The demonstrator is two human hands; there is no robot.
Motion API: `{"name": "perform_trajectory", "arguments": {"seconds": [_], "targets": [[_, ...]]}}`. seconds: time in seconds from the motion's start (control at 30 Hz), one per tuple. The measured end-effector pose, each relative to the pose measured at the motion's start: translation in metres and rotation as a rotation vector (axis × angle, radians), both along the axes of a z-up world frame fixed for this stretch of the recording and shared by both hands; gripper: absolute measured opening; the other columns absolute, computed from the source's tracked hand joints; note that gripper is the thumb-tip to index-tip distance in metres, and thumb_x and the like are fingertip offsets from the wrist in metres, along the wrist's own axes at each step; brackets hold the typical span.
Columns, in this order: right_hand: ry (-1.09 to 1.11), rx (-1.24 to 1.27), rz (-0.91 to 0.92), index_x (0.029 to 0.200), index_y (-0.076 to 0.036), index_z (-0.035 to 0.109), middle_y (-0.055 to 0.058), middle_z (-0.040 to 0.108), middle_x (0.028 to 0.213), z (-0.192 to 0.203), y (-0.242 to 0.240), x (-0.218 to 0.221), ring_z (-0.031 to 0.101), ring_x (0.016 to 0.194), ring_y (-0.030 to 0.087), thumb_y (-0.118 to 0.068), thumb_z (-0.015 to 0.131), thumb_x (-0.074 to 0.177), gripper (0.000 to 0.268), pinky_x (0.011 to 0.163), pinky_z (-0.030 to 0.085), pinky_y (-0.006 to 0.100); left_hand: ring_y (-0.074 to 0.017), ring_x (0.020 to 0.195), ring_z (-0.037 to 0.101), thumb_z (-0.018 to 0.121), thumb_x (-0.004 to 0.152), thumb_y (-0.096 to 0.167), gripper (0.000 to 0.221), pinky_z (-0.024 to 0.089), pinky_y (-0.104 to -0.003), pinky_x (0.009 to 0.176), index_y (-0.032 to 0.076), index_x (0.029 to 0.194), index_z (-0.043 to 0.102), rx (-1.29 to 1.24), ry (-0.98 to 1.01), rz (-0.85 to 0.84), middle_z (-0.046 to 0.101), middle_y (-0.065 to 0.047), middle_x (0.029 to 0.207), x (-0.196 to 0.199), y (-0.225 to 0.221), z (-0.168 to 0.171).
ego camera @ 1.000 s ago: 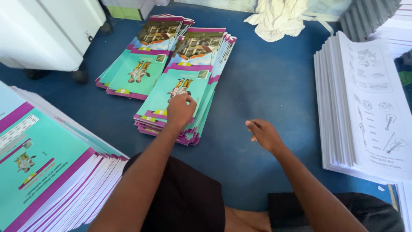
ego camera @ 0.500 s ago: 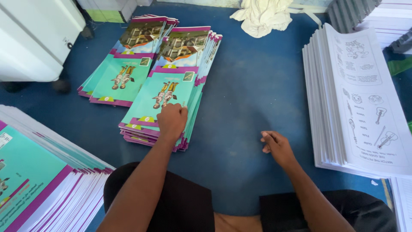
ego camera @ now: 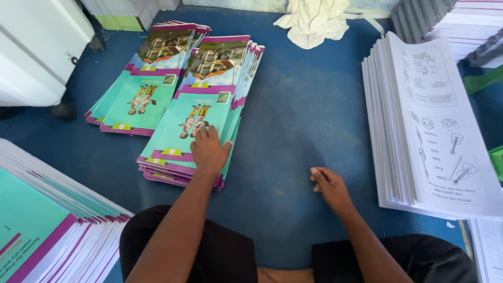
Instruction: The person inserts loose printed pages into pre-folded book covers, aligns them, and stacks the completed books. The person repeats this process for multiple units, handling covers and pages by hand.
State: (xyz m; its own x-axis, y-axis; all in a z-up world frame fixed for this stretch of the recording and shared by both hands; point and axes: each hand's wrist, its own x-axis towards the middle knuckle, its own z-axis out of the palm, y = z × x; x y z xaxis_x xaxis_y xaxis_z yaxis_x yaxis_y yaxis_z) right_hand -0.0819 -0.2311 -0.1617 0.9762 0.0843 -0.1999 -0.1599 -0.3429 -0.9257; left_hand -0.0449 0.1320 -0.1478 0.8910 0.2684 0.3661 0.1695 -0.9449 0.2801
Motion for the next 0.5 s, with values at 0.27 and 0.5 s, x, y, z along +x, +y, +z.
{"name": "perform_trajectory", "arguments": {"seconds": [0.27,0.5], "targets": [[-0.005,-0.036,-0.017,0.114,-0.003,0.074,0.005,0.072,0.091,0.004,0.000,-0.001,0.062,0.071,0.013,-0.043,0.060,0.098,0.045,0.070,0.051,0.029,-0.0327,0.127,0.053,0.067,0.090,0.023,0.044,0.044,-0.056,0.094,0.007,0.130,0.059,0.045,0.110,0.051,0.060,-0.014,0.135,0.000,-0.006,-0.002],[-0.003,-0.021,-0.010,0.115,-0.003,0.073,0.005,0.072,0.093,0.004,0.000,-0.003,0.061,0.073,0.013,-0.043,0.059,0.099,0.046,0.071,0.050,0.029,-0.0301,0.119,0.061,0.061,0.095,0.016,0.038,0.050,-0.054,0.083,0.005,0.131,0.061,0.067,0.002,0.054,0.067,-0.012,0.126,-0.002,-0.017,0.017]]}}
